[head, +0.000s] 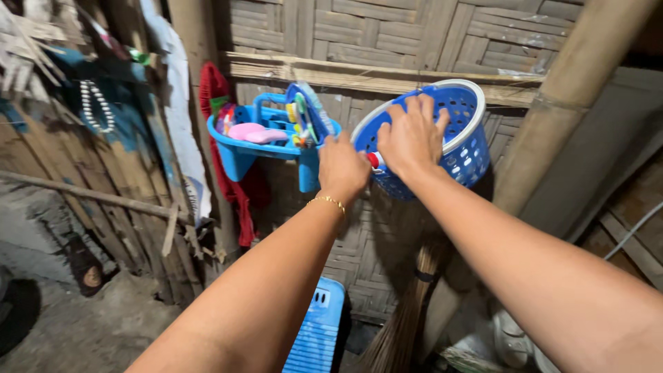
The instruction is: The person rinses a blue plastic caddy with water from a bucket, then hangs it on a wall hook. They place toothbrushes, toothpaste, soap, and a scrub brush into the caddy. The person also adjusts items in a nearby hanging basket.
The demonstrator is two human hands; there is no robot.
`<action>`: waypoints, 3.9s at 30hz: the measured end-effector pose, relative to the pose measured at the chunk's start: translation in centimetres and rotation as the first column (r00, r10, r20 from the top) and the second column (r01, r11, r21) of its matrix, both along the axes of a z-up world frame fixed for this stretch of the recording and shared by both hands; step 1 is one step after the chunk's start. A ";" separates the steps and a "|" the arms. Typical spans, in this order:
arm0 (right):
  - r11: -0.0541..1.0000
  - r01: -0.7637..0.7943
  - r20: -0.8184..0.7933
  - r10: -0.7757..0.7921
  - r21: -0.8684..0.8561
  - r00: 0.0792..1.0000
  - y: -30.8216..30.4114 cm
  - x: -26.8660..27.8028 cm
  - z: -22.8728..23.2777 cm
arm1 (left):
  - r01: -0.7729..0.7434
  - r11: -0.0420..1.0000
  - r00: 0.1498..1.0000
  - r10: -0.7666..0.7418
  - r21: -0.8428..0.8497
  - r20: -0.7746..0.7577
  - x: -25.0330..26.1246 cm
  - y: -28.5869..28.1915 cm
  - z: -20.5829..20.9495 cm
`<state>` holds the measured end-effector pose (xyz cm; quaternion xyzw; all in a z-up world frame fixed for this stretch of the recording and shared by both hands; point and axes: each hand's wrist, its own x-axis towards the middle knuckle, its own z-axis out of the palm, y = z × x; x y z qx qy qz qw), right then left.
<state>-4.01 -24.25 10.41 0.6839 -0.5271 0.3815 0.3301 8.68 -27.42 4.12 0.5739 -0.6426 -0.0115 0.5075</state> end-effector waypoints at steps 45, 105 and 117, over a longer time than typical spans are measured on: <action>0.992 -0.095 0.384 0.122 -0.088 0.915 -8.8 -10.2 2.1 | 0.037 0.984 0.998 -0.044 -0.174 -0.041 -7.2 -2.1 6.7; 0.986 0.021 0.561 0.076 -0.164 0.824 -13.6 -10.9 1.3 | 0.220 0.975 0.943 -0.224 -0.044 -0.246 -9.6 -11.2 9.4; 0.949 -0.317 0.762 0.203 0.003 0.615 -13.1 -12.6 2.3 | 0.260 0.965 0.921 -0.235 0.041 -0.311 -10.9 -10.5 9.5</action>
